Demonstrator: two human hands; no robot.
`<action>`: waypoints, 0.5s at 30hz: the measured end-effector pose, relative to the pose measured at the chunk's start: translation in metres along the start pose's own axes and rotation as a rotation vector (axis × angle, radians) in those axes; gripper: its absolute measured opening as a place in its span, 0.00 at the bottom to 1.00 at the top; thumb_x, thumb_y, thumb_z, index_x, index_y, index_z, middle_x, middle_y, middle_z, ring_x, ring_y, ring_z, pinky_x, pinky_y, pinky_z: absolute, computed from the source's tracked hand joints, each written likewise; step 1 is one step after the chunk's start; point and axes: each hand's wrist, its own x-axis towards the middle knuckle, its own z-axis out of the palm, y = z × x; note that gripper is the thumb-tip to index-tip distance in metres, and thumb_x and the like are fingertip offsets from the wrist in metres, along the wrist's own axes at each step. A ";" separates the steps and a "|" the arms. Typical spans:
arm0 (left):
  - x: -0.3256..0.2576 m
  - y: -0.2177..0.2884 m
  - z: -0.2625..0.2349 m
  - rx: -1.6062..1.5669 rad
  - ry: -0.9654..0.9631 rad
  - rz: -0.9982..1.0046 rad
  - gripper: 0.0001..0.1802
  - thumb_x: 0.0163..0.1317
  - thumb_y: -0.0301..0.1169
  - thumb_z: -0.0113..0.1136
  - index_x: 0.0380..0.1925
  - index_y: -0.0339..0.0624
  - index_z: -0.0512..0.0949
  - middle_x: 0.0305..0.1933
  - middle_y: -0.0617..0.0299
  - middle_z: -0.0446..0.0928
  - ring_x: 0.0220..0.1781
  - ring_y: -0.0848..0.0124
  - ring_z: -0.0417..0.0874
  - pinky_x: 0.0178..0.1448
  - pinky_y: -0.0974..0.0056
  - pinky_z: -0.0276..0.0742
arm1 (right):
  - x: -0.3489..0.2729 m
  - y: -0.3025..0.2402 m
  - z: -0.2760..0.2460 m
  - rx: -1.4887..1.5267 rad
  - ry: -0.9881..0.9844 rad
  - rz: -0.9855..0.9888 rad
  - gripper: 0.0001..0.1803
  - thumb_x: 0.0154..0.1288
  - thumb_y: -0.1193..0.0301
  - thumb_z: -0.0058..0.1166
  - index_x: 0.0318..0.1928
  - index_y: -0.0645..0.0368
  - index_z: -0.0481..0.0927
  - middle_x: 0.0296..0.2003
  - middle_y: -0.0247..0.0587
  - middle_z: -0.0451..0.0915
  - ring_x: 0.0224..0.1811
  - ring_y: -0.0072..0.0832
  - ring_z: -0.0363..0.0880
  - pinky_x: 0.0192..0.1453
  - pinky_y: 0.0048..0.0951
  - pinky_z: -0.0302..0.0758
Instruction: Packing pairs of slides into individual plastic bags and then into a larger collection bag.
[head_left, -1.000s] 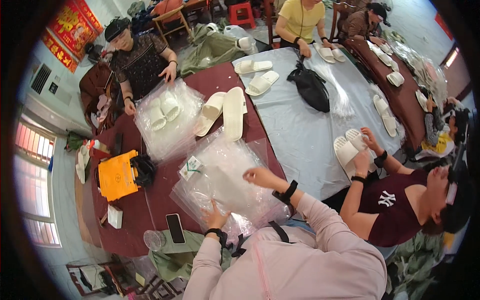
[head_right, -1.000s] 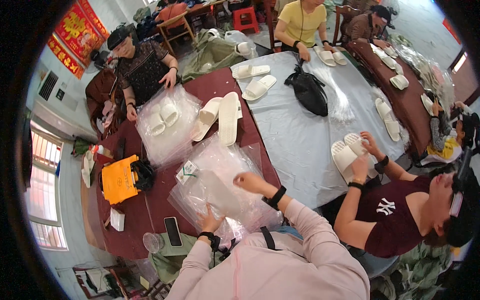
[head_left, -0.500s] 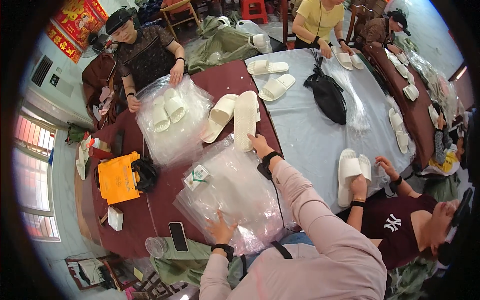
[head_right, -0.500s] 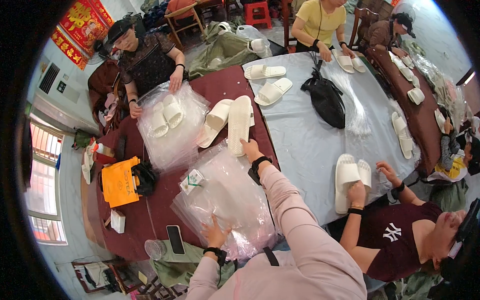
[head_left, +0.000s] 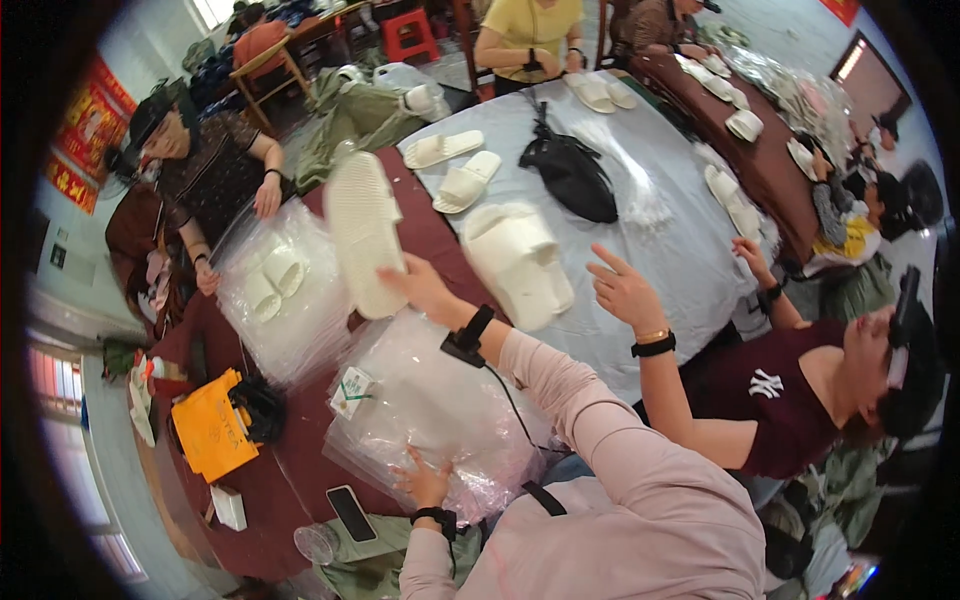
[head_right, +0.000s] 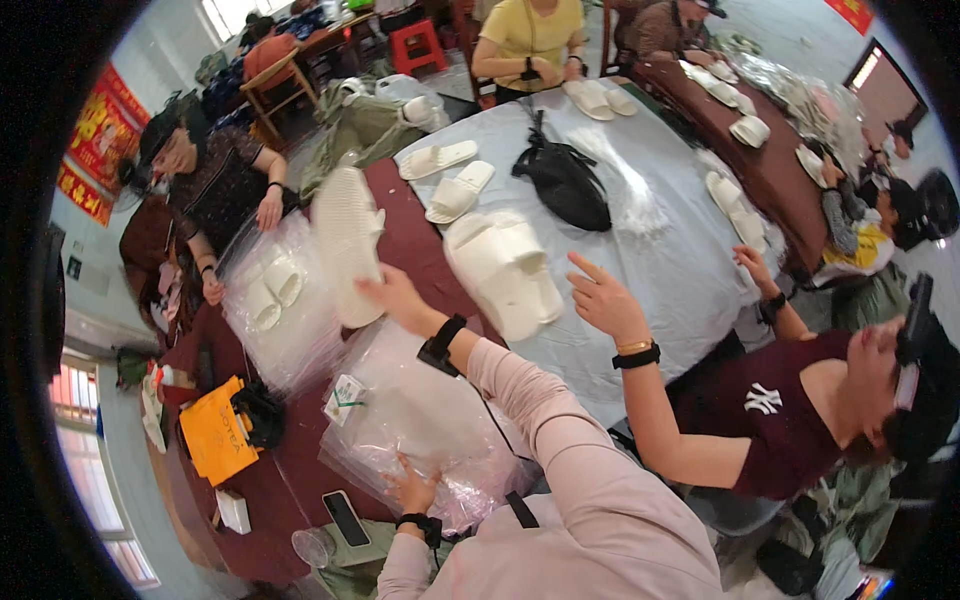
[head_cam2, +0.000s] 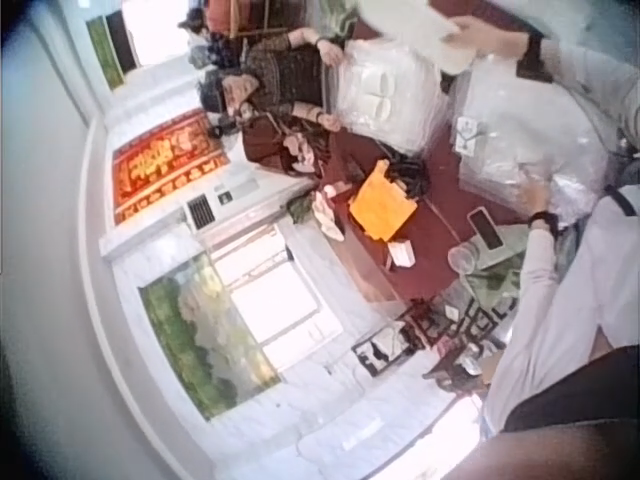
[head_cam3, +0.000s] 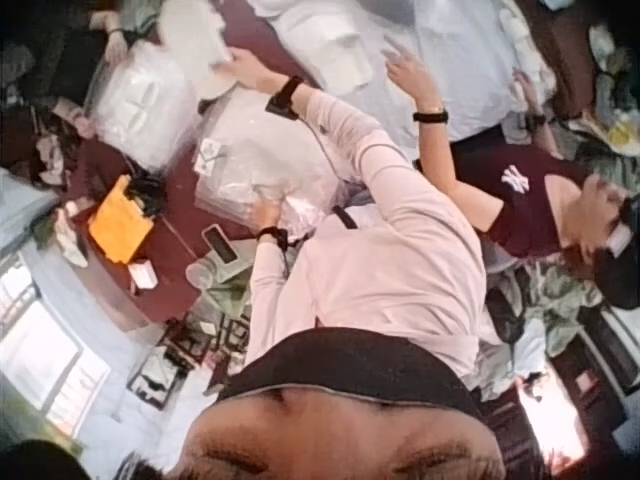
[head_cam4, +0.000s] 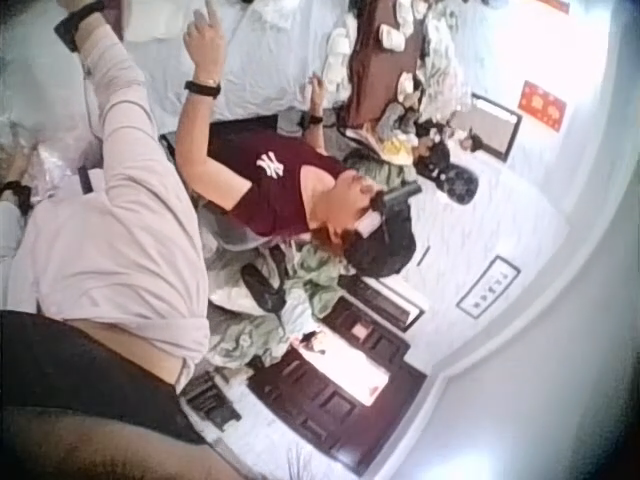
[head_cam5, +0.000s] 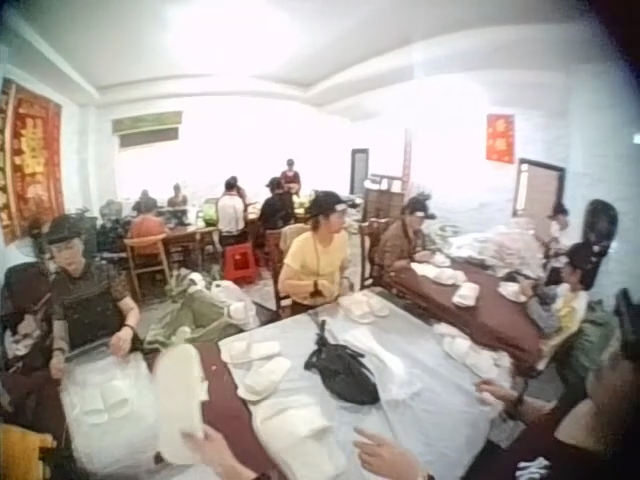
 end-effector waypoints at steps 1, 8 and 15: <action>0.001 -0.004 0.001 -0.001 0.007 0.017 0.58 0.48 0.56 0.63 0.69 0.60 0.33 0.66 0.20 0.31 0.65 0.20 0.33 0.63 0.29 0.42 | -0.011 -0.007 0.012 -0.027 -0.052 -0.042 0.16 0.62 0.67 0.55 0.48 0.62 0.75 0.39 0.33 0.78 0.39 0.18 0.74 0.44 0.24 0.72; 0.008 -0.005 0.007 0.186 0.012 0.142 0.60 0.48 0.59 0.60 0.69 0.55 0.30 0.64 0.17 0.33 0.68 0.27 0.33 0.65 0.30 0.38 | -0.127 -0.084 0.066 -0.327 -0.315 -0.217 0.18 0.60 0.63 0.57 0.44 0.65 0.74 0.30 0.30 0.77 0.32 0.17 0.69 0.37 0.24 0.70; 0.010 -0.012 0.003 0.242 -0.014 0.041 0.59 0.47 0.62 0.58 0.69 0.55 0.33 0.65 0.18 0.32 0.70 0.31 0.37 0.66 0.35 0.46 | -0.225 -0.111 0.089 -0.447 -0.305 -0.145 0.23 0.60 0.63 0.56 0.52 0.64 0.73 0.43 0.34 0.76 0.45 0.16 0.70 0.50 0.24 0.68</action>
